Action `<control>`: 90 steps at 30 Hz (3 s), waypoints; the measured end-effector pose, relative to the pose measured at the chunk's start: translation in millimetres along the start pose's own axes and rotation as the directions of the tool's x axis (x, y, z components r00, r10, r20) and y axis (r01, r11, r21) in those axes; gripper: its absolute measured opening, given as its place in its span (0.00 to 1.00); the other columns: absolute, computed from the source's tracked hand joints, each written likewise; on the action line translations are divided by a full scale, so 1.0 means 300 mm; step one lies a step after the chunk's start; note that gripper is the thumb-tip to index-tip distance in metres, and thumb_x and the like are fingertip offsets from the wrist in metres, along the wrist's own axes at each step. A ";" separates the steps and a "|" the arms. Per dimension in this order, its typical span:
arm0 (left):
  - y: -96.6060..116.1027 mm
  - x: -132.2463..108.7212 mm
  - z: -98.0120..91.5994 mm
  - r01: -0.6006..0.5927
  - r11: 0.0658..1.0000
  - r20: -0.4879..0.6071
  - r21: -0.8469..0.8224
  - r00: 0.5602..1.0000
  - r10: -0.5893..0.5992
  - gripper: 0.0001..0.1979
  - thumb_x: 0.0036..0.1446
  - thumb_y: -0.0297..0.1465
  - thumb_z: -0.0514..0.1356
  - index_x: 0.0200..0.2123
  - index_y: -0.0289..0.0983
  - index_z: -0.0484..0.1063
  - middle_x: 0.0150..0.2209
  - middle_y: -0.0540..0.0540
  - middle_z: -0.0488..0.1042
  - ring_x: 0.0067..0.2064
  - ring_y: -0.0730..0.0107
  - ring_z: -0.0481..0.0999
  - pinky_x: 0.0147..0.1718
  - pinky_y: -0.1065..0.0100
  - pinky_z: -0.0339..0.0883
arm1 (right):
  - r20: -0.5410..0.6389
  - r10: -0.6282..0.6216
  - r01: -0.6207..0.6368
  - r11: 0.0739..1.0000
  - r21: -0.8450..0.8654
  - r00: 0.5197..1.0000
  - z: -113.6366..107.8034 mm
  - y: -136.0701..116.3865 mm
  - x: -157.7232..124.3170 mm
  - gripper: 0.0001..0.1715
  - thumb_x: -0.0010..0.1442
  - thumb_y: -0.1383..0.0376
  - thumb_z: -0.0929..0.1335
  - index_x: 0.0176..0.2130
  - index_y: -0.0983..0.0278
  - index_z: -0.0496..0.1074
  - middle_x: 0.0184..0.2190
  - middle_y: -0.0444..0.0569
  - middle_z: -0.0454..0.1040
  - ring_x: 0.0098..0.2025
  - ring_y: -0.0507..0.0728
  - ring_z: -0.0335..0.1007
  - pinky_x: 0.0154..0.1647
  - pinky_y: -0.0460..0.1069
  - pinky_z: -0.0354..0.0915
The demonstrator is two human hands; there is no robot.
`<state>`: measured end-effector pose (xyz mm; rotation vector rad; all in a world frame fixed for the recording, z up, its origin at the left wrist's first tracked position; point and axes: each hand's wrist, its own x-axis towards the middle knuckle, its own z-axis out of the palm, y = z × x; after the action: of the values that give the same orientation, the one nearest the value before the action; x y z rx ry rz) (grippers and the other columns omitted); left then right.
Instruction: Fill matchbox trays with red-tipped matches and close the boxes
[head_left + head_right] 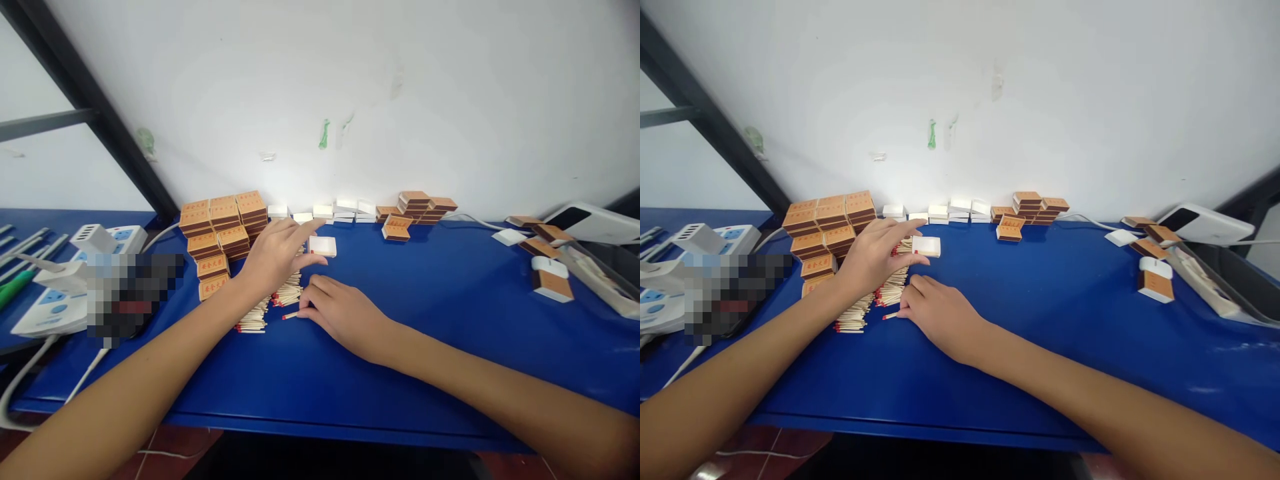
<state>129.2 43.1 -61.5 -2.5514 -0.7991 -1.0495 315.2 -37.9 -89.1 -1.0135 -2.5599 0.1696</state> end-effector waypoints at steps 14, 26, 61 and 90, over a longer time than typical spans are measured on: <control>0.034 -0.003 0.003 -0.075 0.989 -0.060 -0.128 0.996 0.068 0.29 0.63 0.45 0.65 0.62 0.39 0.66 0.43 0.44 0.82 0.44 0.63 0.81 0.49 0.60 0.73 | -0.372 0.177 -0.184 0.983 0.016 0.911 -0.117 0.162 0.002 0.07 0.73 0.65 0.64 0.43 0.62 0.71 0.39 0.51 0.71 0.38 0.57 0.68 0.39 0.51 0.63; -0.015 -0.011 -0.002 0.072 0.992 -0.142 -0.103 0.986 -0.087 0.28 0.59 0.40 0.70 0.59 0.38 0.70 0.43 0.43 0.82 0.45 0.62 0.81 0.48 0.59 0.74 | -0.243 -0.118 0.141 0.987 0.079 0.963 -0.056 0.077 -0.007 0.10 0.75 0.63 0.63 0.48 0.62 0.73 0.40 0.50 0.73 0.41 0.55 0.71 0.42 0.50 0.67; -0.003 -0.008 -0.001 0.018 0.998 -0.111 -0.068 0.994 -0.025 0.26 0.63 0.42 0.67 0.59 0.39 0.67 0.41 0.44 0.81 0.42 0.63 0.80 0.46 0.60 0.73 | 0.001 0.031 -0.031 0.999 0.036 1.000 -0.044 0.035 -0.023 0.07 0.72 0.61 0.67 0.45 0.63 0.69 0.42 0.51 0.73 0.42 0.59 0.71 0.41 0.54 0.68; 0.075 -0.006 0.008 -0.039 0.973 -0.119 -0.229 0.993 0.012 0.29 0.57 0.41 0.70 0.59 0.39 0.69 0.43 0.45 0.83 0.45 0.65 0.83 0.48 0.63 0.77 | -0.293 0.149 -0.187 0.977 -0.106 0.945 -0.154 0.148 -0.023 0.06 0.73 0.63 0.64 0.42 0.61 0.69 0.39 0.51 0.72 0.37 0.58 0.68 0.36 0.52 0.62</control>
<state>142.6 25.3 -65.3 -2.6483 -0.6451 -1.3415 365.9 -11.3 -59.7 -1.2115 -2.2488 -0.0975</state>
